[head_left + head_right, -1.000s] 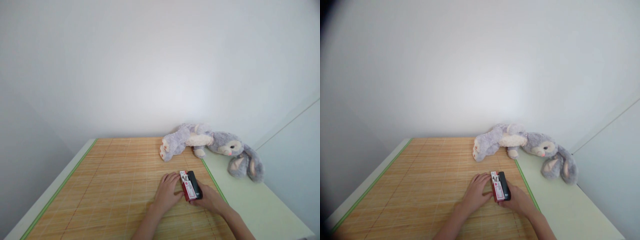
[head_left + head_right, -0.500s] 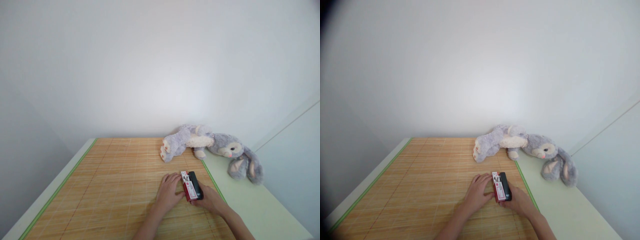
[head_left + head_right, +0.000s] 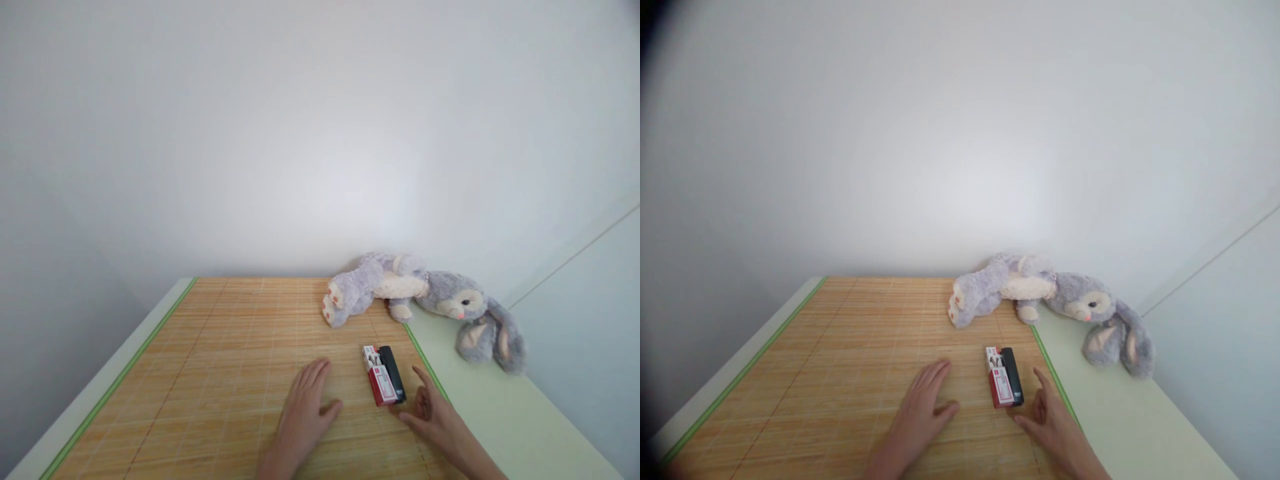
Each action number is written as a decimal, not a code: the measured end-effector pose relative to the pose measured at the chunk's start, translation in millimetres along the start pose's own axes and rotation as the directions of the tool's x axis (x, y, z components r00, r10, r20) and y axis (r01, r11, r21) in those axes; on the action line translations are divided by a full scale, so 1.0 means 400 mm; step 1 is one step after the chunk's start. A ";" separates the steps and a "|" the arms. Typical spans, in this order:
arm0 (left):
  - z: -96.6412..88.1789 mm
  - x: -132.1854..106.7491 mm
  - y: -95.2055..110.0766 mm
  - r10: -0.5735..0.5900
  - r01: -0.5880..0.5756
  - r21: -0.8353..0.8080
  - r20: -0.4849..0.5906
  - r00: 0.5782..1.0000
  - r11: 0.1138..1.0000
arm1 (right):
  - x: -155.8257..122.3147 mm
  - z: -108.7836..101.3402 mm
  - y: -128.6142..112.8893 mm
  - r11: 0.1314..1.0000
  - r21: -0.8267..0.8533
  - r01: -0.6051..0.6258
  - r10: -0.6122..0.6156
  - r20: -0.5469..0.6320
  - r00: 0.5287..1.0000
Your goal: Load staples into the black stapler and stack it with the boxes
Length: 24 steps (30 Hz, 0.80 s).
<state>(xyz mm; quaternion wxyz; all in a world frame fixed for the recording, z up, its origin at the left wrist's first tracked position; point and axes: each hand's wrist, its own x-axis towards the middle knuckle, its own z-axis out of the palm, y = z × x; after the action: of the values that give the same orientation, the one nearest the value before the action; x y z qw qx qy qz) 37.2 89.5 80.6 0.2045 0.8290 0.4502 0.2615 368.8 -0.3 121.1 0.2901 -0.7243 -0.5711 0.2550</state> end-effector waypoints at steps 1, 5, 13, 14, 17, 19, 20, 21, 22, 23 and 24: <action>-0.016 -0.037 -0.029 -0.032 0.034 0.063 -0.031 0.999 0.997 | -0.024 0.012 0.011 0.999 0.038 0.017 -0.013 -0.100 0.995; -0.062 -0.135 -0.102 -0.105 0.129 0.282 -0.096 0.990 0.951 | -0.104 0.141 -0.022 0.985 0.149 0.087 -0.032 -0.341 0.940; -0.064 -0.134 -0.076 -0.148 0.164 0.408 -0.071 0.986 0.898 | -0.066 0.398 -0.209 0.827 -0.316 0.466 -0.500 -0.034 0.865; -0.064 -0.135 -0.075 -0.152 0.166 0.409 -0.066 0.986 0.897 | -0.057 0.408 -0.210 0.805 -0.388 0.448 -0.491 -0.014 0.871; -0.065 -0.143 -0.076 -0.159 0.169 0.414 -0.060 0.985 0.894 | -0.047 0.432 -0.201 0.770 -0.536 0.346 -0.410 -0.001 0.912; -0.066 -0.147 -0.073 -0.164 0.177 0.419 -0.066 0.984 0.891 | -0.049 0.446 -0.201 0.765 -0.580 0.281 -0.356 -0.017 0.934; -0.065 -0.149 -0.070 -0.170 0.184 0.421 -0.071 0.983 0.888 | -0.051 0.453 -0.204 0.762 -0.593 0.260 -0.338 -0.022 0.941; -0.065 -0.150 -0.067 -0.175 0.190 0.423 -0.075 0.982 0.886 | -0.053 0.458 -0.208 0.760 -0.602 0.244 -0.325 -0.027 0.945; -0.065 -0.151 -0.065 -0.178 0.193 0.425 -0.076 0.981 0.884 | -0.054 0.463 -0.214 0.758 -0.609 0.232 -0.315 -0.031 0.949; -0.064 -0.152 -0.063 -0.181 0.196 0.426 -0.075 0.981 0.883 | -0.055 0.467 -0.219 0.756 -0.616 0.221 -0.307 -0.036 0.951; -0.063 -0.152 -0.062 -0.183 0.197 0.427 -0.074 0.980 0.882 | -0.055 0.470 -0.225 0.754 -0.622 0.211 -0.301 -0.042 0.953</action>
<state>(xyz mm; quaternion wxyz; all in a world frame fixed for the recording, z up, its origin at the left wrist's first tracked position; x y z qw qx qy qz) -22.1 52.8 71.0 0.0329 0.8012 0.5791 0.1470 171.2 18.5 54.0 0.1118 -0.7098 -0.6946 -0.0364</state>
